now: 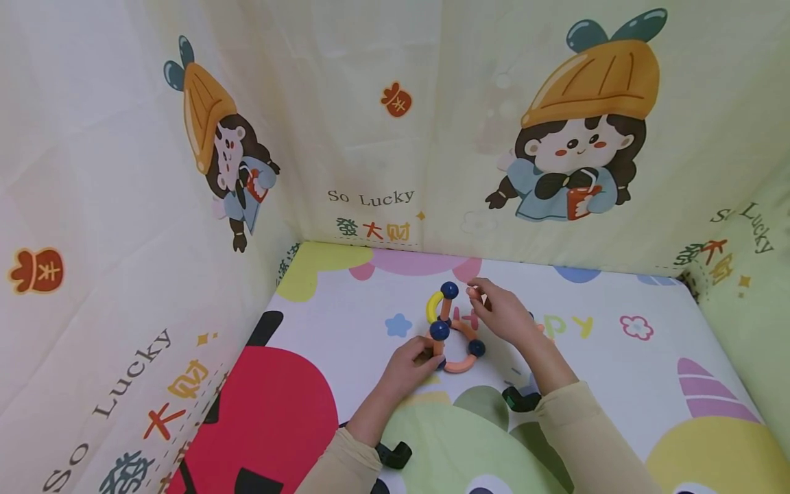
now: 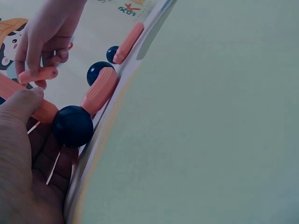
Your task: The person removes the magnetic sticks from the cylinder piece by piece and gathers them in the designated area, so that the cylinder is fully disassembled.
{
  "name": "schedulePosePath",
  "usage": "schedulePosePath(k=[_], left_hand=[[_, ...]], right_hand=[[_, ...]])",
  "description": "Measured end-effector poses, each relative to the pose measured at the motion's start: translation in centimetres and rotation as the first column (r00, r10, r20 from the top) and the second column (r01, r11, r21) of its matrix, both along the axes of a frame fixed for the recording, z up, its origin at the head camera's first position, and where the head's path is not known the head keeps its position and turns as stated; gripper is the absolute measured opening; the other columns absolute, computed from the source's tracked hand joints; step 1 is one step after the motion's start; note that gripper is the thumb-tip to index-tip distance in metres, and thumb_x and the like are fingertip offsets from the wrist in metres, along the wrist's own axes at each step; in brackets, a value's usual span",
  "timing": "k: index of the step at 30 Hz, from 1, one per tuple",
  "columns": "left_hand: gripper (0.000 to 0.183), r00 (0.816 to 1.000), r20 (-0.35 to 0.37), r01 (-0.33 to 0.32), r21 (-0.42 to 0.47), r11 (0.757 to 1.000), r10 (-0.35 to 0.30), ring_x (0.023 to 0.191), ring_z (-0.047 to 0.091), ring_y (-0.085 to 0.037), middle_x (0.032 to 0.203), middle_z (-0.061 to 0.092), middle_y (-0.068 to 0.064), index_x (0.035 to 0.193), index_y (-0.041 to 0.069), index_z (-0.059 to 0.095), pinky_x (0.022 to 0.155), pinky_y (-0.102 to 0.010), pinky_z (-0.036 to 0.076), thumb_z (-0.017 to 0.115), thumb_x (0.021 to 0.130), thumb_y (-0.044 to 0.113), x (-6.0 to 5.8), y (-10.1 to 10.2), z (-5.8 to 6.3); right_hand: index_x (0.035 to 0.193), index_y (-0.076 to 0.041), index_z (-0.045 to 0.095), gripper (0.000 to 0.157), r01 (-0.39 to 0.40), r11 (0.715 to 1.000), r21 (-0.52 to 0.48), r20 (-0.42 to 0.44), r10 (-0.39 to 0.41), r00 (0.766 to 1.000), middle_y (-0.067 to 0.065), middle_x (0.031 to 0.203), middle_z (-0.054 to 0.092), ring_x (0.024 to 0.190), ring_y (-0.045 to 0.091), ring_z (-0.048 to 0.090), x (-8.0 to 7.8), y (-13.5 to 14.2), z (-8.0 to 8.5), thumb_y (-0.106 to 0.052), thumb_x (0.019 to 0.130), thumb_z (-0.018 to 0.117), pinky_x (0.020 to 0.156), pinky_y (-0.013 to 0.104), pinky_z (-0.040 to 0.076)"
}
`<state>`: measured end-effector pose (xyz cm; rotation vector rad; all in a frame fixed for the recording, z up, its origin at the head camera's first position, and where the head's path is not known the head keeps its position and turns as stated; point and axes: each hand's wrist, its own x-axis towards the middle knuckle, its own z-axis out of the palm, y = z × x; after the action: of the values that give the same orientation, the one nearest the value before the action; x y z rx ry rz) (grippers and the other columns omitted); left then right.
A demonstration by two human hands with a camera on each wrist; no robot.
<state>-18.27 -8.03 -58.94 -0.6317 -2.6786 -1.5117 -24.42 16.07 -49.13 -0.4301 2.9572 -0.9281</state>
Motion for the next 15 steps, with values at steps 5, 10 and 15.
schedulePosePath(k=[5,10,15], left_hand=[[0.03,1.0,-0.008,-0.001,0.0,1.0,0.001,0.087,0.056,-0.006,0.104,0.066,0.006,0.106,0.02,0.068,0.078,-0.022,0.051,0.063,0.094,0.047,0.0,0.0,-0.2],[0.029,1.0,-0.009,0.003,-0.002,1.0,-0.003,0.087,0.057,-0.006,0.104,0.066,0.006,0.107,0.02,0.068,0.079,-0.022,0.051,0.063,0.094,0.046,-0.1,0.0,-0.3],[0.029,1.0,0.004,0.006,0.009,1.0,-0.006,0.089,0.058,-0.006,0.105,0.066,0.005,0.107,0.019,0.067,0.08,-0.022,0.052,0.063,0.095,0.045,0.0,0.0,-0.2]], right_hand=[[0.126,-0.02,0.052,0.031,0.033,0.997,-0.068,0.01,-0.032,0.999,0.005,0.114,0.065,0.078,0.02,0.054,0.5,1.0,-0.4,-0.028,0.098,0.062,0.063,0.029,0.048],[0.122,-0.019,0.058,0.028,0.056,0.99,-0.133,-0.008,-0.057,0.998,0.005,0.119,0.061,0.086,0.021,0.056,0.9,2.1,-0.9,-0.024,0.095,0.066,0.07,0.03,0.05],[0.123,-0.018,0.058,0.031,0.112,0.973,-0.201,0.064,-0.102,0.993,0.005,0.115,0.058,0.088,0.024,0.054,1.4,3.4,-1.5,-0.027,0.095,0.066,0.068,0.031,0.052]])
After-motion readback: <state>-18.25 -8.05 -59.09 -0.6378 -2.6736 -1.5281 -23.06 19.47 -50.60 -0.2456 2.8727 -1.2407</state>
